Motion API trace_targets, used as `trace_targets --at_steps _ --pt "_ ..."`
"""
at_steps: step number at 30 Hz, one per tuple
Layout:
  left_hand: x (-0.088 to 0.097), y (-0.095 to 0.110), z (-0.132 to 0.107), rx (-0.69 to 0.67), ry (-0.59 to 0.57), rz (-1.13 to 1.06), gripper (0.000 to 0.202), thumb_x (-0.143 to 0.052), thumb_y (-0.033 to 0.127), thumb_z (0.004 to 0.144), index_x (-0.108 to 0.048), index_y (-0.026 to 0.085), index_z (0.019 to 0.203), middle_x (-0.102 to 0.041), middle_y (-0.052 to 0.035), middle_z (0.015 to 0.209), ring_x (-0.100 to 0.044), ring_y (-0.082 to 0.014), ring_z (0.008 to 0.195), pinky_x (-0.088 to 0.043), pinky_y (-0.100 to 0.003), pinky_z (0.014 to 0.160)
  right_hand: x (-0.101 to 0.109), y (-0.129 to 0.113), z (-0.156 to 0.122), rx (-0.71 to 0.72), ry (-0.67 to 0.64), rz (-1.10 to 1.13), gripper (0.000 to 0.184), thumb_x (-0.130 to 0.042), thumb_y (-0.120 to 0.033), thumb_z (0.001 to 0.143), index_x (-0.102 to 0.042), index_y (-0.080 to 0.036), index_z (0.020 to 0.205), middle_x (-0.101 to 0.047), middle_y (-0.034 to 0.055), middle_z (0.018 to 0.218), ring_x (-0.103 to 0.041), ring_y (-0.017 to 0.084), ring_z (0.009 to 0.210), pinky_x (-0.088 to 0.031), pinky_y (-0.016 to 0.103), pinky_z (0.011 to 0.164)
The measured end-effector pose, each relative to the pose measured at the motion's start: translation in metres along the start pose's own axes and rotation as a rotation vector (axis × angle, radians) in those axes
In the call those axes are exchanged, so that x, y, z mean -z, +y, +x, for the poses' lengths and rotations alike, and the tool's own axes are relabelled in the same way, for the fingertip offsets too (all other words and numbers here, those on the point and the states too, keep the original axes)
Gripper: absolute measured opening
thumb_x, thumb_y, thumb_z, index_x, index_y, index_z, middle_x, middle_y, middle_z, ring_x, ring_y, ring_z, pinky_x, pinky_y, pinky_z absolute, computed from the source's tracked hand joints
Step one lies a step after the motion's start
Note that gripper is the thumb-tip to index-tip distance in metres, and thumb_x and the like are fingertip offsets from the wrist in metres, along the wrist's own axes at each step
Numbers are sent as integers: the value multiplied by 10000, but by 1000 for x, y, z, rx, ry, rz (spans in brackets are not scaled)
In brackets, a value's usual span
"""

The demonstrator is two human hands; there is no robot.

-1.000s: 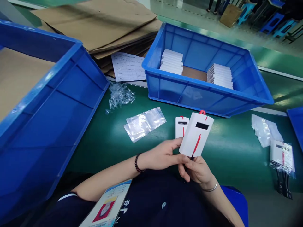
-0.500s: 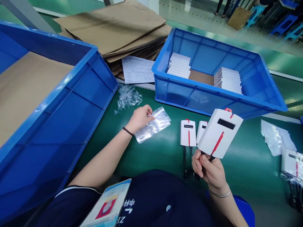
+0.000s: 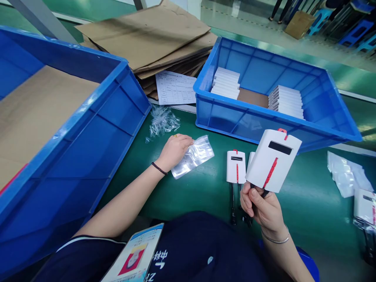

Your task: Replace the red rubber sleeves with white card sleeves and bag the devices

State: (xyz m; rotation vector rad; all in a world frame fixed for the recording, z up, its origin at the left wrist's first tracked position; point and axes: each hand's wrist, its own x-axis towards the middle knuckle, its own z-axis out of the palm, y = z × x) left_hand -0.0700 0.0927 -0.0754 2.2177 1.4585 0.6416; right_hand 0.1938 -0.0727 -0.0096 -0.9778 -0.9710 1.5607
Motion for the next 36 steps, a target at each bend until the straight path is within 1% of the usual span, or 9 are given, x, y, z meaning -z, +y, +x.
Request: trace_targets --at_steps 3,7,12,16,20,23,28,31,36 --pt "-3 -4 -6 -167 210 65 206 -542 239 923 -742 209 964 -677 -120 1190 -591 -272 1067 -465 -452 885 -2 -2 2 3 15 -47 181 -575 -354 962 -648 -192 929 -507 -40 541 -421 55 396 -313 201 413" --pt "4 2 -14 -303 367 55 223 -530 248 952 -727 220 852 -724 -59 849 -634 -189 795 -470 -381 784 -7 -6 12 47 87 -217 111 -632 -318 926 -633 -208 933 -613 -14 666 -457 58 438 -365 202 421" --pt "19 10 -18 -229 197 -155 192 -512 245 939 -679 209 851 -739 -30 857 -671 -187 869 -483 -391 889 -18 -6 41 177 132 -445 149 -701 -200 840 -565 -219 898 -719 38 904 -546 89 579 -523 257 599" --pt "33 0 -20 -105 -22 -406 164 -564 320 903 -666 192 904 -737 -63 928 -686 -199 876 -543 -345 790 -25 0 58 206 84 -471 104 -648 -257 882 -550 -227 903 -718 59 990 -629 128 675 -522 243 525" --pt "58 -3 -29 24 70 -600 220 -654 392 840 -655 173 822 -705 -61 789 -659 -175 712 -548 -294 672 -28 4 58 176 74 -462 127 -642 -310 889 -557 -216 883 -713 82 1083 -593 106 588 -506 248 469" --pt "82 17 -37 105 120 -619 210 -683 383 813 -691 176 777 -665 -40 678 -558 -128 543 -478 -239 524 -29 0 57 214 115 -472 171 -703 -307 848 -557 -220 831 -724 67 967 -568 114 594 -496 264 510" --pt "107 64 -42 94 -93 -666 145 -714 328 780 -760 195 744 -705 -78 710 -634 -179 624 -494 -239 542 -39 -18 64 239 51 -348 333 -847 -318 689 -578 -254 875 -665 8 763 -600 172 695 -462 277 541" --pt "107 72 -40 97 -226 -777 141 -726 322 788 -765 190 757 -702 -80 698 -598 -149 547 -455 -219 475 -47 -26 70 169 55 -344 282 -817 -278 717 -550 -230 795 -679 7 748 -550 128 571 -452 275 523" --pt "60 69 -51 204 -271 -1632 272 -726 485 798 -739 244 922 -516 42 499 -273 -24 266 -251 -168 305 -52 -32 79 221 122 -174 298 -813 -246 724 -520 -221 769 -678 -17 689 -621 141 633 -504 279 596"
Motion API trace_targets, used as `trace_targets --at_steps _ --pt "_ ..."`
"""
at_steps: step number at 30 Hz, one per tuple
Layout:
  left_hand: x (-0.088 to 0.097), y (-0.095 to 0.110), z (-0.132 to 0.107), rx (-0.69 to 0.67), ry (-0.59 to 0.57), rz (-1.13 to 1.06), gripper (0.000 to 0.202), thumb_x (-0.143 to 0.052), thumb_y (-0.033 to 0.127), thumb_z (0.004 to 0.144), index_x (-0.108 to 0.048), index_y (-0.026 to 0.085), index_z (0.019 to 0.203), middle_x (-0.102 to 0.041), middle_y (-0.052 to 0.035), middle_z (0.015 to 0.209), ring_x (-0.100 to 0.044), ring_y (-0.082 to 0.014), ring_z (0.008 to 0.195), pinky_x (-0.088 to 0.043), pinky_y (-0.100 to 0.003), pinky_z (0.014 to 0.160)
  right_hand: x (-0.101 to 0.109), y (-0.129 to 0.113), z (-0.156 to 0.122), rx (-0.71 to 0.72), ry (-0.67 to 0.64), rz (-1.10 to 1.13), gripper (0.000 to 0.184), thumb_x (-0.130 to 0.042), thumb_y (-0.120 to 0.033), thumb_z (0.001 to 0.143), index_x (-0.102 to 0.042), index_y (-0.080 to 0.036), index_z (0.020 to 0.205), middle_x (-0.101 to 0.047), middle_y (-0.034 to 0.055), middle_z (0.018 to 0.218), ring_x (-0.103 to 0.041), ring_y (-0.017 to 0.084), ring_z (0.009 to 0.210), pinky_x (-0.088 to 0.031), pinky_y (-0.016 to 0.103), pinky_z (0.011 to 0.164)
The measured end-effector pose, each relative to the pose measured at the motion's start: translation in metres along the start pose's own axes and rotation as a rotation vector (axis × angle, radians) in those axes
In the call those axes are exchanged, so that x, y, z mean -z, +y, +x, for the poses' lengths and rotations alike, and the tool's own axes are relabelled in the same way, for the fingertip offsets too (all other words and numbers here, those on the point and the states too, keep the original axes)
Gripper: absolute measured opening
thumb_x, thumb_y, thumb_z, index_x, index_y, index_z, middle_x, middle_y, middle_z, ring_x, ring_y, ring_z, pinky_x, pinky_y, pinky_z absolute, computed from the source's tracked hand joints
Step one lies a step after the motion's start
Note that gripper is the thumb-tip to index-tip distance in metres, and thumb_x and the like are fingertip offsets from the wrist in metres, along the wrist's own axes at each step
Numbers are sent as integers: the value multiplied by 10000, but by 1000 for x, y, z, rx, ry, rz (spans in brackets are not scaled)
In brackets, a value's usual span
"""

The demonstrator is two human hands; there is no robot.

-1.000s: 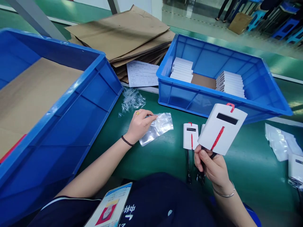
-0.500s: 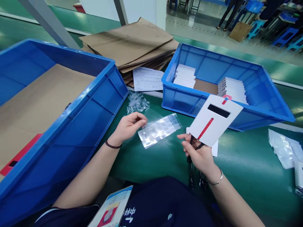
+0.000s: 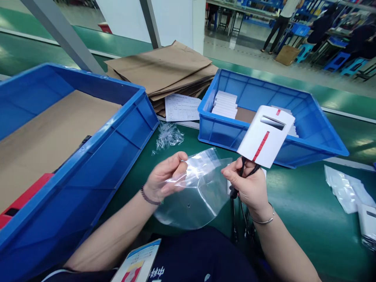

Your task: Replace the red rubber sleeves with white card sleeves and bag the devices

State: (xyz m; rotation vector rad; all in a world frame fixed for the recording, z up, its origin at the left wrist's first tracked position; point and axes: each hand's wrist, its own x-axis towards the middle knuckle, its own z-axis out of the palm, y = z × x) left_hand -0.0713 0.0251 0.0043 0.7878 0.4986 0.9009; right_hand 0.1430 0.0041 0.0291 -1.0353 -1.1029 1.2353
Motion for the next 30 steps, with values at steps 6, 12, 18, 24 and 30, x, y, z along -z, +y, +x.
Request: trace_targets --at_steps 6,12,18,24,30 --pt "-33 -66 2 -207 -31 33 1017 -948 501 430 -560 327 1353 -503 -122 1392 -570 -256 1131 -542 -343 869 -8 2 7 105 169 -70 337 -814 -306 720 -492 -215 764 -642 -24 691 -581 125 605 -490 280 605" --pt "-36 -43 21 -430 222 152 892 -921 317 579 -475 436 1343 -487 -32 1439 -487 -262 1314 -471 -414 1055 -16 1 1 133 208 -20 386 -825 -350 692 -464 -224 741 -599 -32 655 -581 133 600 -501 295 595" --pt "-25 -23 25 -462 341 71 482 -864 296 671 -648 346 1100 -661 33 832 -654 -126 766 -564 -274 763 -6 7 2 69 238 38 397 -823 -363 716 -459 -222 788 -515 -58 674 -401 61 493 -339 222 432" --pt "-42 -13 17 -219 421 -241 220 -861 313 664 -682 191 702 -582 24 664 -539 -69 584 -485 -183 550 -5 7 5 37 243 29 395 -824 -392 711 -493 -211 830 -550 -56 675 -400 51 448 -324 216 406" --pt "-59 -32 19 -190 395 -18 267 -889 367 631 -751 207 795 -685 -28 797 -646 -130 742 -554 -250 709 -10 6 4 28 245 -19 436 -833 -464 685 -492 -207 772 -512 -55 626 -442 72 490 -408 230 465"
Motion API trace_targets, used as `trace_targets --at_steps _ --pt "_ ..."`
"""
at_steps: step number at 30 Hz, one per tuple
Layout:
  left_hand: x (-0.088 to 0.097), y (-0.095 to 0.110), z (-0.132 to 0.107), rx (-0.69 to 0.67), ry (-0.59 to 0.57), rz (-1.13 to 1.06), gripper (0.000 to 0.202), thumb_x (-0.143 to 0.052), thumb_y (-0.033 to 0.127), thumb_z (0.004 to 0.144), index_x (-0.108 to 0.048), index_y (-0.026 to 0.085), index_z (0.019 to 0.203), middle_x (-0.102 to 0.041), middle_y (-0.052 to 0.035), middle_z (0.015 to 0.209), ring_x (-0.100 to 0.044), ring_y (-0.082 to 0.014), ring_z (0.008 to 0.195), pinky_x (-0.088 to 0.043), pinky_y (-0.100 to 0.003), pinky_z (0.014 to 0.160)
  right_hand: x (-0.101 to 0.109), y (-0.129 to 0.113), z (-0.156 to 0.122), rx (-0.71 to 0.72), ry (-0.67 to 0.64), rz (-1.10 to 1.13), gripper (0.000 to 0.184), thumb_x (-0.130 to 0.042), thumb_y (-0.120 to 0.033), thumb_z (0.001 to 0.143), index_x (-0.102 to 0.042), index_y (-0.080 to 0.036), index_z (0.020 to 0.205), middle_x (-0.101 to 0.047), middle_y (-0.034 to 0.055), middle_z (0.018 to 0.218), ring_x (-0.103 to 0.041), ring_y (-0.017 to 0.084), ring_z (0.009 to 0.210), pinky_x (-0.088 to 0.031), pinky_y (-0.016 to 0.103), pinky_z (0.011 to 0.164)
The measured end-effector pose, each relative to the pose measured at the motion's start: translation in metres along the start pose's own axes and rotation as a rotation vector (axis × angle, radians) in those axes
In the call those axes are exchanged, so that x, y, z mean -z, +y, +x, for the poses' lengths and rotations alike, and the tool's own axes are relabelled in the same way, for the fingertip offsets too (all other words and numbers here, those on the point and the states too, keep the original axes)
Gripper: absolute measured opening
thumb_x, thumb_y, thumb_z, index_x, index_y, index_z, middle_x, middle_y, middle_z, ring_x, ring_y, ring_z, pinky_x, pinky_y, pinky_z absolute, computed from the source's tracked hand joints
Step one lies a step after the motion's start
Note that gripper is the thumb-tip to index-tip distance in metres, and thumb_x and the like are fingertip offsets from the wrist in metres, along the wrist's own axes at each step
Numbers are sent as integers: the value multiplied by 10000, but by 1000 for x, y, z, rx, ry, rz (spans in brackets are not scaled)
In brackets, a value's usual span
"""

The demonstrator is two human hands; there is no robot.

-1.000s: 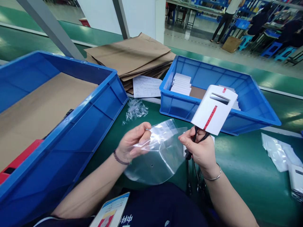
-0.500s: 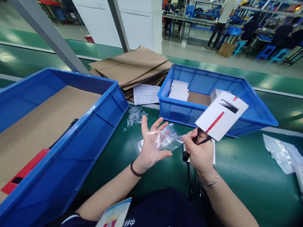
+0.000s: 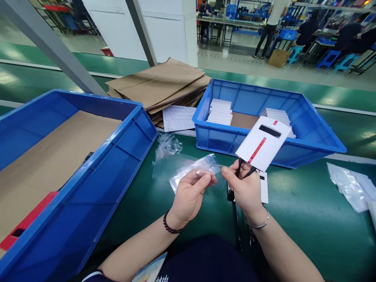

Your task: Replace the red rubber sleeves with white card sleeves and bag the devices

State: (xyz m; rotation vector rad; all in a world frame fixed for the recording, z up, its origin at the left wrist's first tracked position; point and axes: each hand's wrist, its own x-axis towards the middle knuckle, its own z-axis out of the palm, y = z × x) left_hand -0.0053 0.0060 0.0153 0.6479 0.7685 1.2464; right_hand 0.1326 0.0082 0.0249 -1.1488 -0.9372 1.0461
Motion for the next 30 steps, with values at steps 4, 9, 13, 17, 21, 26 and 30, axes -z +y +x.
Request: trace_targets --at_steps 4,9,13,17,21,26,30 --pt "-3 -1 3 -64 70 64 298 -896 401 604 -699 180 633 -621 -1 644 -607 -114 599 -542 -257 610 1 0 -2 33 7 -55 429 -827 -479 683 -501 -206 733 -523 -39 628 -521 108 558 -496 275 568" --pt "0 2 5 -118 114 99 304 -889 402 613 -683 180 631 -627 3 643 -609 -119 578 -540 -268 593 4 -5 -2 32 -140 -92 348 -835 -374 693 -548 -205 794 -648 0 726 -534 103 545 -486 256 524" --pt "0 1 3 -72 55 104 280 -896 359 611 -740 200 781 -683 -18 684 -635 -132 603 -544 -262 596 4 -7 0 57 -159 -74 334 -824 -363 716 -529 -212 755 -625 -21 644 -617 141 607 -539 281 596" --pt "-2 -2 4 -95 6 137 281 -880 370 636 -676 178 646 -645 -10 623 -618 -132 569 -537 -270 579 1 -3 0 83 -153 -109 330 -789 -388 762 -515 -209 724 -584 -33 616 -582 117 548 -517 258 539" --pt "-2 -5 3 -145 -22 178 306 -840 421 694 -649 184 657 -621 0 590 -597 -126 543 -517 -268 558 1 -2 0 33 -155 -104 353 -760 -443 787 -511 -204 714 -553 -47 565 -509 92 446 -489 255 478" --pt "2 -7 4 -227 75 210 319 -810 438 732 -630 186 655 -606 15 595 -585 -108 550 -503 -240 557 3 -7 1 52 -231 -46 328 -836 -308 707 -553 -206 839 -741 47 912 -678 153 704 -576 289 651" --pt "0 -8 4 -241 75 168 280 -828 384 721 -639 179 702 -641 13 628 -609 -109 579 -532 -238 587 3 -5 3 22 -199 -27 310 -790 -325 762 -504 -209 789 -705 6 725 -671 158 621 -536 254 516"
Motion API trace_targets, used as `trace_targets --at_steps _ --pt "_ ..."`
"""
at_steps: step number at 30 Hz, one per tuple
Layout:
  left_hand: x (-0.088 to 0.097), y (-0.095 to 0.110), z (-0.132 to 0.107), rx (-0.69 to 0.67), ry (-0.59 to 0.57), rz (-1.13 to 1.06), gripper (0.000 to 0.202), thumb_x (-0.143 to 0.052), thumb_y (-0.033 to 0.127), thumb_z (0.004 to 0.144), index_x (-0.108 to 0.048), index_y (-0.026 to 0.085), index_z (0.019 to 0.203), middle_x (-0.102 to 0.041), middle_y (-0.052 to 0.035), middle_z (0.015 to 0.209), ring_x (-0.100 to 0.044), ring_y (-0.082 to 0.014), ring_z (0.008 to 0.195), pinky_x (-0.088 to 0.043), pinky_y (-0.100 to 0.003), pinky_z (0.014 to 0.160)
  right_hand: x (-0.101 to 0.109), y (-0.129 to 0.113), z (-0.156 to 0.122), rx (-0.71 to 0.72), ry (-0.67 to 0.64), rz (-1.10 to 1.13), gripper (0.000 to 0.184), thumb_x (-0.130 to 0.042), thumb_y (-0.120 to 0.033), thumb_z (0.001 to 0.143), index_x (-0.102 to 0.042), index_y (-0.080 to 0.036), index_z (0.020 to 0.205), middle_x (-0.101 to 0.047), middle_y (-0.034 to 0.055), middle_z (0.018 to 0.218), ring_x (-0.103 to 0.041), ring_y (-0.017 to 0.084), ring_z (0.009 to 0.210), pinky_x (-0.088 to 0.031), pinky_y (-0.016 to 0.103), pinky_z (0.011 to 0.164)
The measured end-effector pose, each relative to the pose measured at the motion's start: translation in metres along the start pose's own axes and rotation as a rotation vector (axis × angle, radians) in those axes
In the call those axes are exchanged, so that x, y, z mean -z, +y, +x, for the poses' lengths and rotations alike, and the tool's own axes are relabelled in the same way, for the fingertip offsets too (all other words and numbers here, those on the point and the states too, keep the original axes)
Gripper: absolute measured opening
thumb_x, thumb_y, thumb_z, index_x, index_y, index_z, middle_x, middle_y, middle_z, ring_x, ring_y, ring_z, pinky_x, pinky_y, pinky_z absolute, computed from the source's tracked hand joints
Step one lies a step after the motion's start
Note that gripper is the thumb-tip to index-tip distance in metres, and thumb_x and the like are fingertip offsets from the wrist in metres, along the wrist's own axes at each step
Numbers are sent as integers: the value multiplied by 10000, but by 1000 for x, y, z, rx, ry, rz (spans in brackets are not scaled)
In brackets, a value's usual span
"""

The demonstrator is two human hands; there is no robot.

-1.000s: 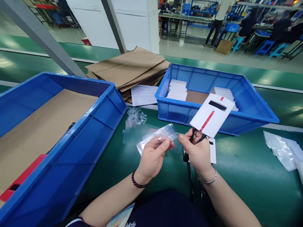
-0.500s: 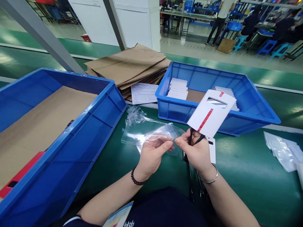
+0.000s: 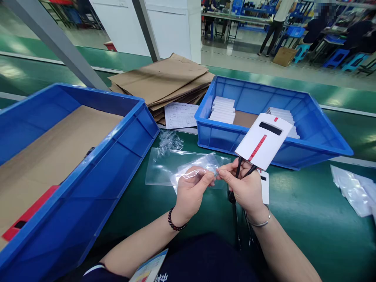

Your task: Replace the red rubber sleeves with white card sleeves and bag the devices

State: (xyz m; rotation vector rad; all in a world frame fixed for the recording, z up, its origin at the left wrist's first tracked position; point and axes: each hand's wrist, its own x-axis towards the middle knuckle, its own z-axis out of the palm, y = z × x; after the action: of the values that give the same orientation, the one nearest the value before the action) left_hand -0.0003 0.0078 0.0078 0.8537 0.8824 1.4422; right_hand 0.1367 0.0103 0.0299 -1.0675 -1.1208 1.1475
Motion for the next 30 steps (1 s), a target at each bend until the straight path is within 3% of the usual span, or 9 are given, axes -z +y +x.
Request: trace_targets --at_steps 4,11,17,21,27,30 --pt "-3 4 1 37 -23 -76 291 -858 368 681 -698 179 834 -698 -10 681 -627 -106 590 -539 -227 602 2 7 1 15 38 -82 288 -752 -341 803 -498 -210 778 -646 -25 693 -563 94 474 -431 213 403" --pt "-2 2 6 58 -6 -62 300 -850 395 691 -663 161 698 -661 6 611 -614 -84 567 -507 -191 584 5 16 -1 186 58 -264 214 -706 -300 838 -527 -215 758 -626 -18 660 -618 140 616 -521 281 591" --pt "2 -4 7 85 6 -49 336 -825 433 710 -643 151 707 -655 -2 638 -605 -88 562 -492 -209 576 5 14 3 135 65 -192 305 -788 -310 761 -504 -213 817 -713 31 812 -658 168 665 -426 240 441" --pt "3 -6 6 132 -34 -77 331 -871 376 642 -677 157 796 -655 -1 674 -611 -104 618 -513 -237 630 5 12 4 127 71 -177 316 -755 -304 797 -450 -222 817 -688 -7 727 -550 106 489 -352 220 378" --pt "4 -5 2 178 -93 -39 399 -873 425 623 -592 149 685 -609 9 633 -563 -97 606 -481 -242 624 5 21 1 229 41 -345 211 -671 -301 866 -482 -222 817 -633 -24 700 -557 108 522 -447 249 469" --pt "5 -5 1 173 -122 -2 461 -839 511 647 -548 156 688 -568 24 604 -528 -89 553 -442 -241 575 6 22 2 259 41 -386 207 -661 -309 877 -492 -223 796 -585 -57 563 -535 108 453 -464 257 477"
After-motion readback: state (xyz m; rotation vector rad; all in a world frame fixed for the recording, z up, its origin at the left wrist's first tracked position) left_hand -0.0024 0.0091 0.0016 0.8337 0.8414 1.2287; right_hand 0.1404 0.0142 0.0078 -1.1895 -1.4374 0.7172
